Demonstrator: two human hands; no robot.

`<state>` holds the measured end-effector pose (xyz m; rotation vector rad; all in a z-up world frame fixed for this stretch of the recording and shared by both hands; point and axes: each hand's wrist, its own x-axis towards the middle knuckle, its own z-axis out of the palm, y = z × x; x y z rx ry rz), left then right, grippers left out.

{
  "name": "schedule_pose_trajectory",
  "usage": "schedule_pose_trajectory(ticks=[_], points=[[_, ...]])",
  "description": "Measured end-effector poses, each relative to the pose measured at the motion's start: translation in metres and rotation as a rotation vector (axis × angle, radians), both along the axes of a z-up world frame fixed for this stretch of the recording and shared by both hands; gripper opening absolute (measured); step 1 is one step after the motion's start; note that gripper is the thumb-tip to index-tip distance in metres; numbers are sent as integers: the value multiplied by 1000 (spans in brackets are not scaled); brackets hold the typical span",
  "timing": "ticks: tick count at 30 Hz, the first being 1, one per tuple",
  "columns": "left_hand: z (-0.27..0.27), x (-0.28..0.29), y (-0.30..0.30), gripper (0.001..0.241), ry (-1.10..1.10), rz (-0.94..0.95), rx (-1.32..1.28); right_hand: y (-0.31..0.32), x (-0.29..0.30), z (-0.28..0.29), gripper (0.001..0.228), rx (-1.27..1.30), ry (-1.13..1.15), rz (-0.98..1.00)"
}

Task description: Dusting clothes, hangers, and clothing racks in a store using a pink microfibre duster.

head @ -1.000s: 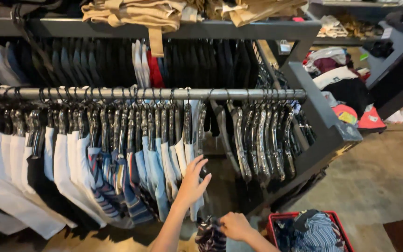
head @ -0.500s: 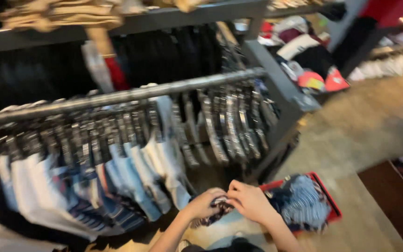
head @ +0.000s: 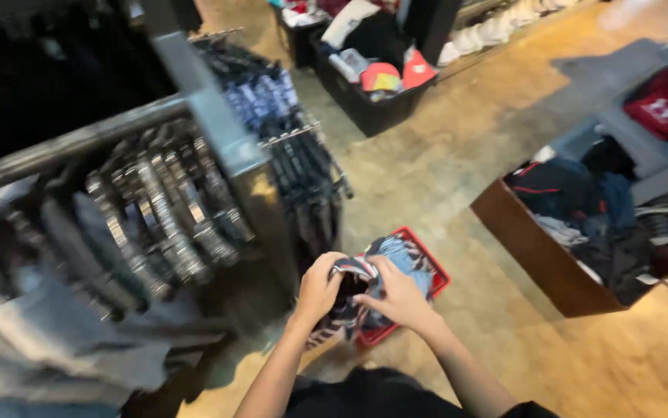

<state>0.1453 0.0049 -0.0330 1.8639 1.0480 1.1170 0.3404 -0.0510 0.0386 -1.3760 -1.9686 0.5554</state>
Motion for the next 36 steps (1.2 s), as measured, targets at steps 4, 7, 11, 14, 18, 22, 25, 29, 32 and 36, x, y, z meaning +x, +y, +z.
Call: schedule_pose_trajectory(ticks=[4, 7, 11, 14, 18, 22, 25, 29, 32, 36], points=[[32, 69, 25, 26, -19, -67, 20, 33, 63, -74, 76, -110, 300, -42], [46, 104, 47, 31, -101, -257, 107, 66, 114, -145, 53, 1, 399, -8], [37, 127, 75, 38, 22, -404, 114, 74, 139, -116, 59, 83, 314, -254], [28, 137, 94, 42, 96, -469, 125, 90, 162, -122, 55, -13, 160, -406], [20, 131, 102, 47, 164, -460, 126, 92, 176, -153, 42, -310, -85, -537], [-11, 114, 84, 42, 203, -355, 134, 82, 156, -145, 43, -75, -19, -396], [-18, 95, 67, 42, 224, -225, 99, 79, 124, -129, 47, -246, -13, -340], [-27, 51, 31, 42, 178, -81, 25, 69, 64, -110, 49, -168, 17, 8], [-35, 3, 7, 41, 174, 42, -2, 65, 13, -96, 48, -139, -3, 199], [-1, -74, -39, 38, 186, 260, -29, 48, -62, -88, 46, -92, -33, 425]])
